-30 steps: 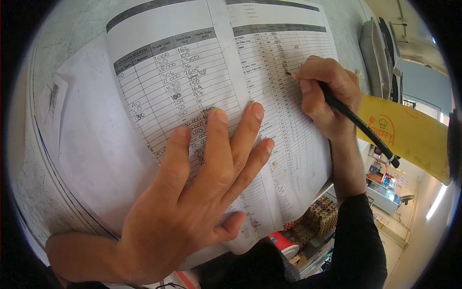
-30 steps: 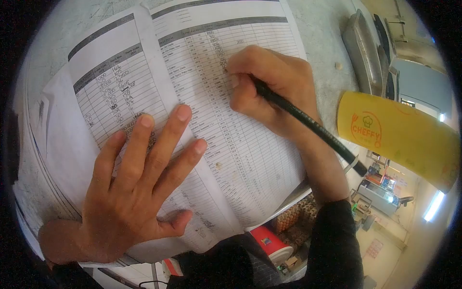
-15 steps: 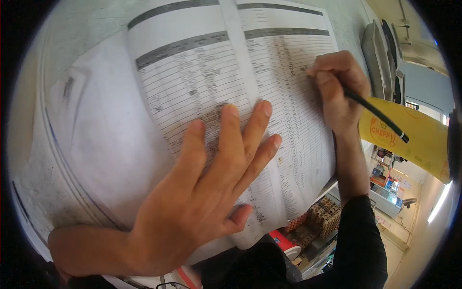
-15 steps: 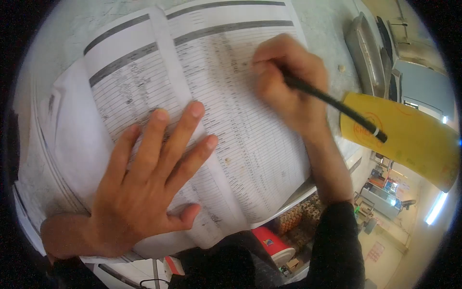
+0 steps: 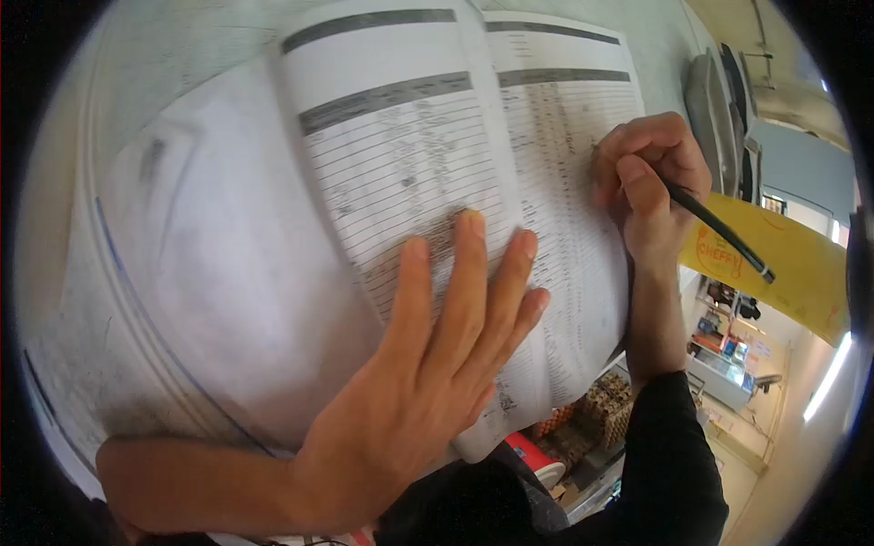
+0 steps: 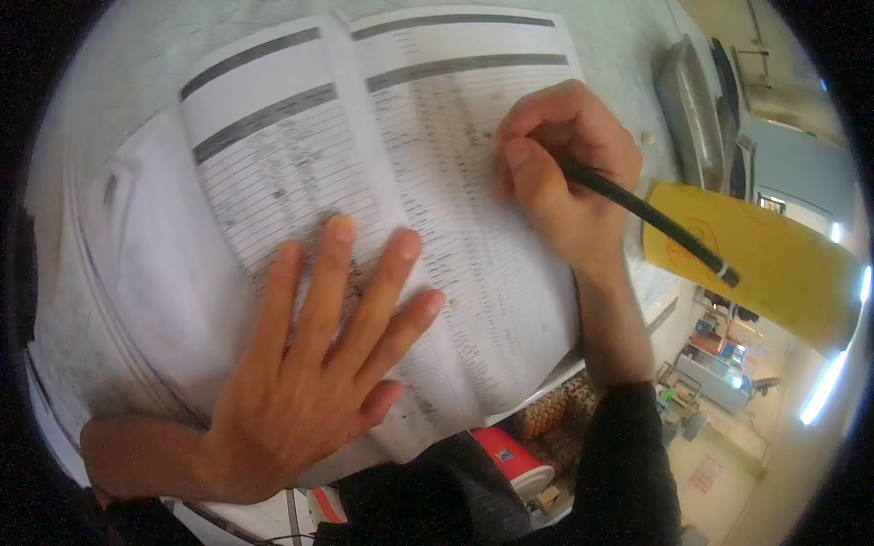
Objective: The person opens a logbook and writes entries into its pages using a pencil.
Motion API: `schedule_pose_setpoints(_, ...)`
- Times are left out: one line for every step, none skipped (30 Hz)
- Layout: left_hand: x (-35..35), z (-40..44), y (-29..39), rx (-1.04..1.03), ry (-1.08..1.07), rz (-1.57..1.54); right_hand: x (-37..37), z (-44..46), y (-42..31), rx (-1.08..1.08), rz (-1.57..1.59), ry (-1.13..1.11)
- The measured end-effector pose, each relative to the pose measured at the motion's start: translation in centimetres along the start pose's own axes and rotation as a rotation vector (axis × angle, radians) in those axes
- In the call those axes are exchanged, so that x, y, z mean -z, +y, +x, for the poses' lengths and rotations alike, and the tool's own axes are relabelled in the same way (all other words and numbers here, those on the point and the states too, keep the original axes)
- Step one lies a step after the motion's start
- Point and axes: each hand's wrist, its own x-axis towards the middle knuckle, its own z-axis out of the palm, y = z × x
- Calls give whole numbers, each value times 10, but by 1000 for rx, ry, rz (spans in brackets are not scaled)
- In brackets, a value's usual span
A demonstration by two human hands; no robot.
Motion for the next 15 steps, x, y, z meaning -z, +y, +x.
schedule_pose_setpoints(0, 0, 2, -16, 10, -14, 1, -3, -3, -36, 58, -4)
schedule_pose_setpoints(-1, 0, 4, -37, -7, 93, 2, -5, -4, -44, 38, -3)
schedule_pose_setpoints(-6, -1, 4, -49, -15, 143, 3, -4, -3, 0, -107, 0)
schedule_pose_setpoints(-11, -2, 5, -61, -23, 192, 3, -3, -1, 47, -245, 1)
schedule_pose_setpoints(-28, -1, 4, -21, 126, 221, 4, 1, 3, 45, -253, 0)
schedule_pose_setpoints(-34, 1, 3, -2, 203, 235, 4, 3, 5, 161, -327, -22)
schedule_pose_setpoints(-39, 3, 1, 18, 281, 246, 4, 5, 7, 277, -400, -44)
schedule_pose_setpoints(-43, 2, -1, 2, 316, 317, 3, 8, 2, 227, -464, -87)
schedule_pose_setpoints(-39, 4, 0, -8, 332, 352, 5, 8, 2, 224, -467, -85)
schedule_pose_setpoints(-35, 6, 0, -17, 349, 387, 5, 8, 1, 186, -432, -109)
schedule_pose_setpoints(-27, 4, 8, 36, 236, 255, 5, 8, 1, 149, -395, -136)
schedule_pose_setpoints(-18, 3, 8, 63, 178, 186, 4, 8, 1, 149, -393, -139)
schedule_pose_setpoints(-10, 2, 7, 93, 122, 118, 3, 8, 2, 176, -406, -149)
schedule_pose_setpoints(-4, 1, 2, 16, 78, 199, 4, 8, 2, 200, -421, -160)
schedule_pose_setpoints(-4, 1, 1, -24, 56, 239, 3, 7, 1, 197, -423, -161)
